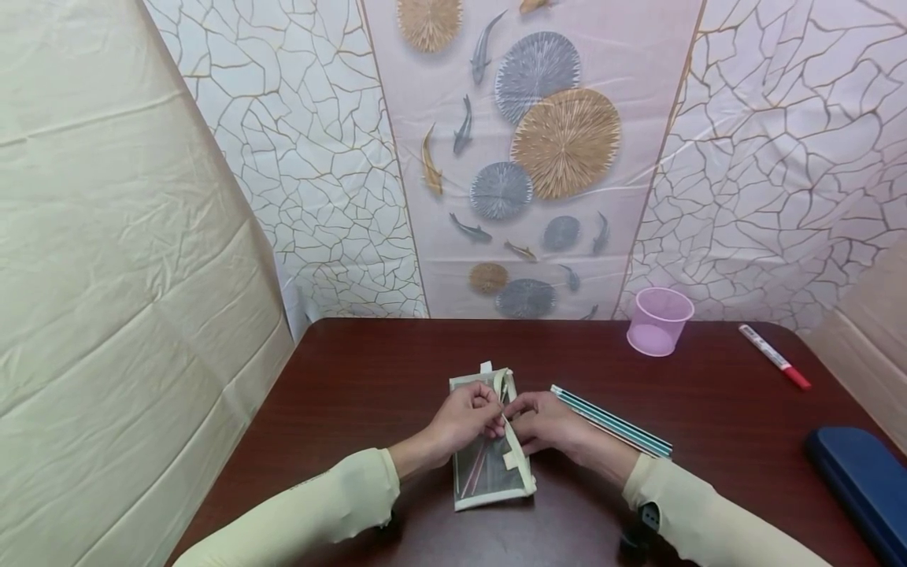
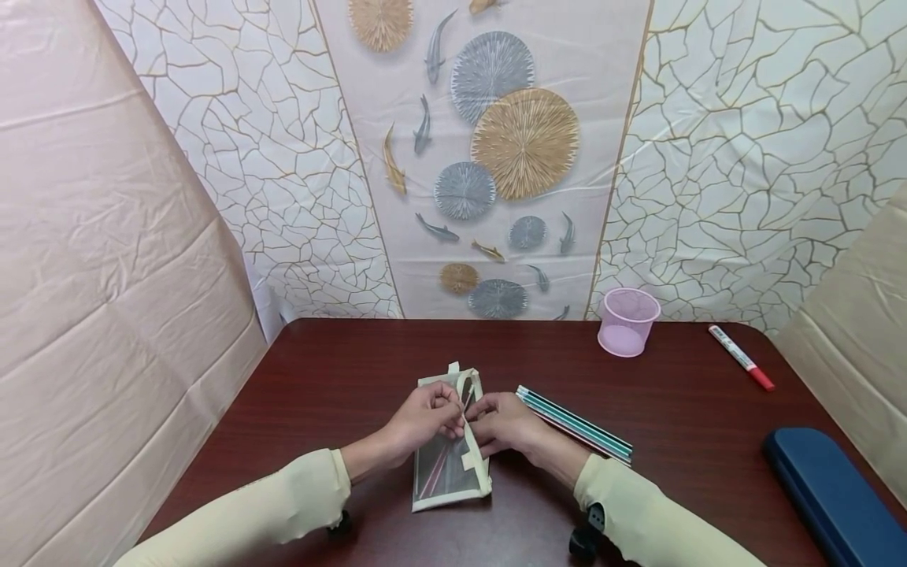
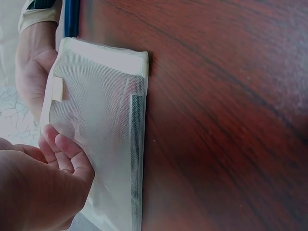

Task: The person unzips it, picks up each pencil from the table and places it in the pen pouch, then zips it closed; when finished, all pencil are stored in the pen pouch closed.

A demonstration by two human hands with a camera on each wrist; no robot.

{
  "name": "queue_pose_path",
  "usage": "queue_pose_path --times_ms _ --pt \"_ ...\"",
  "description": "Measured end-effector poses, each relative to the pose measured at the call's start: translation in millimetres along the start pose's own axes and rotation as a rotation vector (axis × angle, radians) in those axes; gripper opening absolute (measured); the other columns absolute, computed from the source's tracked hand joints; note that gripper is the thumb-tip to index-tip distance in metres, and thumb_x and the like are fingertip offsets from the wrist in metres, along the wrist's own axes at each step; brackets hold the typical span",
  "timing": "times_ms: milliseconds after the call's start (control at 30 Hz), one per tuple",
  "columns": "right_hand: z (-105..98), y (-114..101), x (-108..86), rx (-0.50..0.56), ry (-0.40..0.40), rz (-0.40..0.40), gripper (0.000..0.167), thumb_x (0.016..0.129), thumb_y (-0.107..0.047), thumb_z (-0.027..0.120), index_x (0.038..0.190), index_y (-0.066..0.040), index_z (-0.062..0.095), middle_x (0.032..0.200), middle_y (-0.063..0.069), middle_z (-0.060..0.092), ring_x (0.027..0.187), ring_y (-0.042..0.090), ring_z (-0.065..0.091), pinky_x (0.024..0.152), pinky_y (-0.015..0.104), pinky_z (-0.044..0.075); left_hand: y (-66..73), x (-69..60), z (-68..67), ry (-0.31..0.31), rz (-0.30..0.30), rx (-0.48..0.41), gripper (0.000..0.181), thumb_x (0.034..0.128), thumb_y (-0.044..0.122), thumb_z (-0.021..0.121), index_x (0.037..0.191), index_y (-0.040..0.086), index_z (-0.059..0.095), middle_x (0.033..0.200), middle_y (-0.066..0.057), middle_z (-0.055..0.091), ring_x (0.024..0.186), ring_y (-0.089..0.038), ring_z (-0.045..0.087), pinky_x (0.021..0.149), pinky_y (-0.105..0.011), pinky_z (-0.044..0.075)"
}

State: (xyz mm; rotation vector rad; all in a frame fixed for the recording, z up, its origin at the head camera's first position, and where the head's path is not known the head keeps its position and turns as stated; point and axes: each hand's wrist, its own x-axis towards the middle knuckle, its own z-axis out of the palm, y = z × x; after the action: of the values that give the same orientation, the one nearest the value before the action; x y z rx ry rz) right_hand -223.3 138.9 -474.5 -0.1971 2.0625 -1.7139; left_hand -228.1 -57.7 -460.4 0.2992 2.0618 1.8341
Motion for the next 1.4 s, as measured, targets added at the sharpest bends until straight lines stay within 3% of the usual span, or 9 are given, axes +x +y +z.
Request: queue_pose_path --times_ms 200,333,567,800,933,1133,1300,1400 --pt "-5.0 -3.6 -4.7 0.022 0.009 -0.068 0.033 0.093 -0.005 0.067 0.121 0.01 0.059 0.093 0.008 0.075 0.083 0.018 0.074 0.072 0.04 0.067 4.1 1.3 -3.3 0.027 0.011 -0.019 0.004 0.1008 0.006 0.06 0.101 0.003 0.057 0.077 -0.001 0.068 0.069 -0.009 0.069 0.068 -0.023 0.06" --pt "-15.0 -7.6 -9.7 -0.026 0.066 -0.109 0.029 0.099 -0.01 0.068 0.119 0.009 0.06 0.089 0.012 0.074 0.077 0.022 0.074 0.068 0.042 0.067 6.8 0.7 -4.9 0.021 0.009 -0.029 0.005 0.0995 0.004 0.059 0.103 0.001 0.058 0.078 -0.001 0.068 0.07 -0.009 0.07 0.07 -0.024 0.062" --pt "-46.8 -7.9 -18.3 -0.275 0.174 -0.154 0.02 0.098 -0.016 0.072 0.112 -0.001 0.068 0.087 0.02 0.073 0.072 0.026 0.072 0.059 0.042 0.065 6.1 0.6 -5.5 0.015 0.019 -0.035 0.004 0.0985 0.003 0.057 0.101 0.0 0.059 0.078 -0.002 0.068 0.07 -0.009 0.069 0.07 -0.025 0.062" --pt "-85.0 -8.7 -29.5 -0.535 0.228 -0.192 0.016 0.096 -0.019 0.076 0.106 -0.007 0.072 0.078 0.011 0.072 0.058 0.021 0.065 0.051 0.036 0.059 3.7 1.4 -7.0 0.014 0.021 -0.047 0.007 0.0989 0.002 0.056 0.104 -0.003 0.058 0.078 -0.002 0.068 0.069 -0.009 0.069 0.069 -0.024 0.061" --pt "-105.4 -6.1 -35.1 -0.62 0.247 -0.185 0.019 0.095 -0.022 0.078 0.108 -0.009 0.073 0.08 0.008 0.071 0.056 0.018 0.062 0.05 0.031 0.056 3.0 1.1 -7.1 0.011 0.022 -0.052 0.006 0.099 0.001 0.056 0.103 -0.002 0.058 0.078 -0.002 0.068 0.069 -0.009 0.069 0.069 -0.023 0.061" --pt "-139.8 5.8 -36.6 -0.635 0.133 -0.124 0.035 0.092 -0.018 0.081 0.122 -0.005 0.068 0.083 0.008 0.067 0.065 0.021 0.062 0.053 0.035 0.058 2.2 1.5 -7.2 0.004 0.021 -0.059 0.006 0.0988 0.001 0.056 0.103 -0.003 0.059 0.078 -0.001 0.068 0.07 -0.009 0.069 0.069 -0.023 0.06" --pt "-162.3 16.1 -34.0 -0.543 -0.026 -0.091 0.041 0.094 -0.018 0.079 0.13 -0.003 0.065 0.088 0.011 0.064 0.077 0.019 0.062 0.059 0.037 0.059 2.9 1.7 -8.0 0.005 0.014 -0.06 0.005 0.099 0.002 0.057 0.103 -0.002 0.059 0.079 -0.001 0.068 0.07 -0.009 0.069 0.069 -0.023 0.061" --pt "-169.7 19.8 -32.3 -0.478 -0.077 -0.07 0.039 0.096 -0.017 0.077 0.131 -0.002 0.065 0.091 0.012 0.064 0.08 0.019 0.062 0.061 0.037 0.059 3.1 2.7 -8.5 0.005 0.01 -0.054 0.005 0.099 0.002 0.058 0.102 0.0 0.059 0.08 -0.001 0.069 0.071 -0.009 0.07 0.069 -0.023 0.061"
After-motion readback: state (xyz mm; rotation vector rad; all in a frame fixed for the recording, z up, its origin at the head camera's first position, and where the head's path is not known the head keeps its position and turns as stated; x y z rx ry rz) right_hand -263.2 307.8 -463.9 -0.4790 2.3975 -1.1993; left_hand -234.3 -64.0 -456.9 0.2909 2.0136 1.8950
